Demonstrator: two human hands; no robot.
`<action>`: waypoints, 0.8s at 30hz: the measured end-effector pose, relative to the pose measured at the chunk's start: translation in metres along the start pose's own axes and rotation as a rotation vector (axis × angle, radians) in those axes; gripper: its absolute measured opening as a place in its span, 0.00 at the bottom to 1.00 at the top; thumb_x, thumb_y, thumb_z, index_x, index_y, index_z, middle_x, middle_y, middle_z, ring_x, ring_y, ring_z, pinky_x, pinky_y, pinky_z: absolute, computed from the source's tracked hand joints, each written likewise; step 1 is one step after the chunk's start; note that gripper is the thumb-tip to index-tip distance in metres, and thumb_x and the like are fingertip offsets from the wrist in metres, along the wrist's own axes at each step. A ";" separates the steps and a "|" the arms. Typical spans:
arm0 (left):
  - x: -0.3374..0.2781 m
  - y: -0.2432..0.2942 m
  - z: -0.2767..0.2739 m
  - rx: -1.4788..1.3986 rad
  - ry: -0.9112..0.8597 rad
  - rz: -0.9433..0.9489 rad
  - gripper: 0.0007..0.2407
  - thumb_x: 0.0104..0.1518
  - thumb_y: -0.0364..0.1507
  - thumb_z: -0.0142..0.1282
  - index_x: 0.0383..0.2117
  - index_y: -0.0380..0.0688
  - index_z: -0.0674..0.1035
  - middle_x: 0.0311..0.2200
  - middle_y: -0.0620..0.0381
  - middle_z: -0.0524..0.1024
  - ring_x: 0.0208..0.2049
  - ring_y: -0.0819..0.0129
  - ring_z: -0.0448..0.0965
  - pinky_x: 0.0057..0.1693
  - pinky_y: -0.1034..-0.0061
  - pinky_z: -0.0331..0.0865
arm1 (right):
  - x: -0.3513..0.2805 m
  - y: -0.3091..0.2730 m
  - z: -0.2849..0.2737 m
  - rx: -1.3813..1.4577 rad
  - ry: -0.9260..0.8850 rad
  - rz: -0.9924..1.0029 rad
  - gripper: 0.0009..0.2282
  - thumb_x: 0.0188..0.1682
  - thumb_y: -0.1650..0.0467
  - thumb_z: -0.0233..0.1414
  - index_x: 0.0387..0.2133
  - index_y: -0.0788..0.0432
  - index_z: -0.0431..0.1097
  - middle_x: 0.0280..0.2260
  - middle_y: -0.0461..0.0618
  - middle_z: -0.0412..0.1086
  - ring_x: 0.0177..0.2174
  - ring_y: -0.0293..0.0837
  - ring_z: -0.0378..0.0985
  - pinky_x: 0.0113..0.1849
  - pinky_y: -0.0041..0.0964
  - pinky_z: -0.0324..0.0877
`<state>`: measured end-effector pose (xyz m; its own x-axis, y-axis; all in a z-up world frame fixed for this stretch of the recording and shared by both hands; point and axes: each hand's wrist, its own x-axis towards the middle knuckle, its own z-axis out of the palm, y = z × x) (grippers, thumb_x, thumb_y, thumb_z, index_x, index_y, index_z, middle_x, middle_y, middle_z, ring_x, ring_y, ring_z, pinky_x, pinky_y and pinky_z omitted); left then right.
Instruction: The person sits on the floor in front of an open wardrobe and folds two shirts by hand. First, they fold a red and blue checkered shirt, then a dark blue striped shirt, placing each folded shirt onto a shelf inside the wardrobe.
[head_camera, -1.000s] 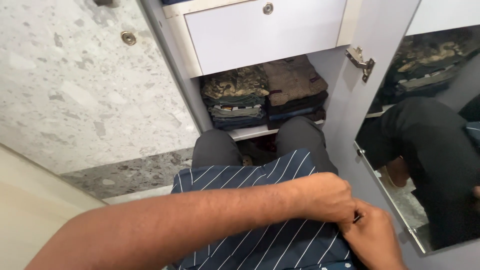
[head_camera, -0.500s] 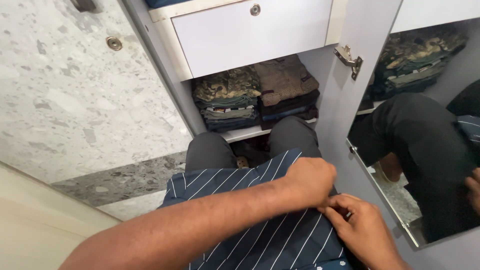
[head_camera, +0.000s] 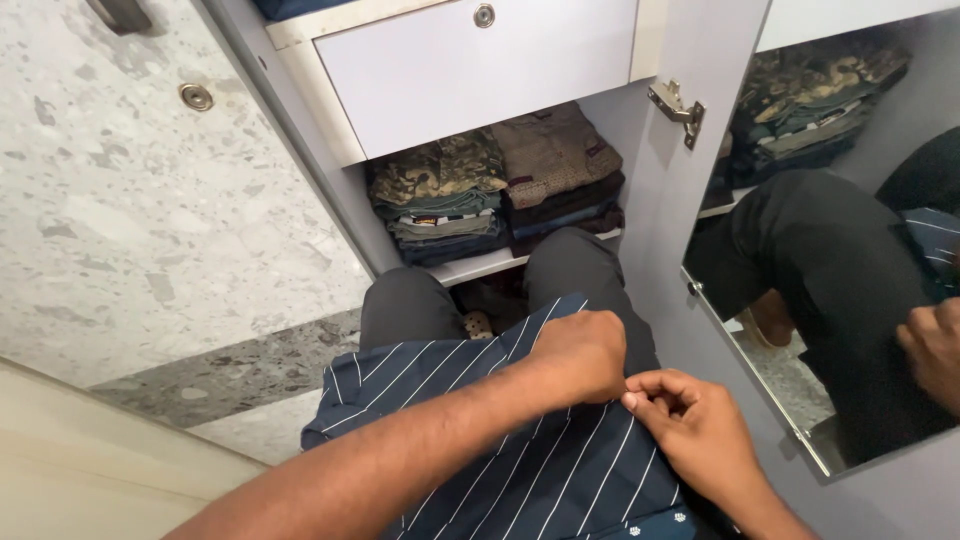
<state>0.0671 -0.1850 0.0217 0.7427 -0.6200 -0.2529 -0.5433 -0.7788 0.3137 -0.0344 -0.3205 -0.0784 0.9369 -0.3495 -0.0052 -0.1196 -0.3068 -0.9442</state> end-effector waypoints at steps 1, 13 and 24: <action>-0.003 0.001 0.001 0.025 0.034 -0.008 0.16 0.43 0.37 0.72 0.33 0.39 0.85 0.38 0.44 0.83 0.45 0.52 0.85 0.49 0.62 0.78 | -0.001 0.001 0.001 0.008 0.009 -0.015 0.07 0.42 0.72 0.63 0.33 0.63 0.83 0.16 0.42 0.65 0.18 0.32 0.60 0.22 0.29 0.55; 0.002 -0.007 0.014 -0.004 -0.047 -0.010 0.20 0.48 0.40 0.70 0.39 0.35 0.83 0.43 0.41 0.81 0.49 0.50 0.81 0.52 0.63 0.75 | 0.014 -0.006 -0.009 -0.082 -0.071 0.009 0.07 0.42 0.71 0.62 0.31 0.62 0.82 0.19 0.44 0.75 0.21 0.32 0.70 0.26 0.29 0.64; -0.011 -0.018 0.030 -0.184 0.153 0.032 0.08 0.47 0.31 0.64 0.31 0.42 0.84 0.36 0.45 0.83 0.43 0.51 0.84 0.50 0.62 0.76 | 0.017 -0.004 -0.010 0.042 -0.194 -0.101 0.06 0.44 0.73 0.59 0.28 0.65 0.82 0.25 0.45 0.78 0.24 0.31 0.70 0.27 0.28 0.64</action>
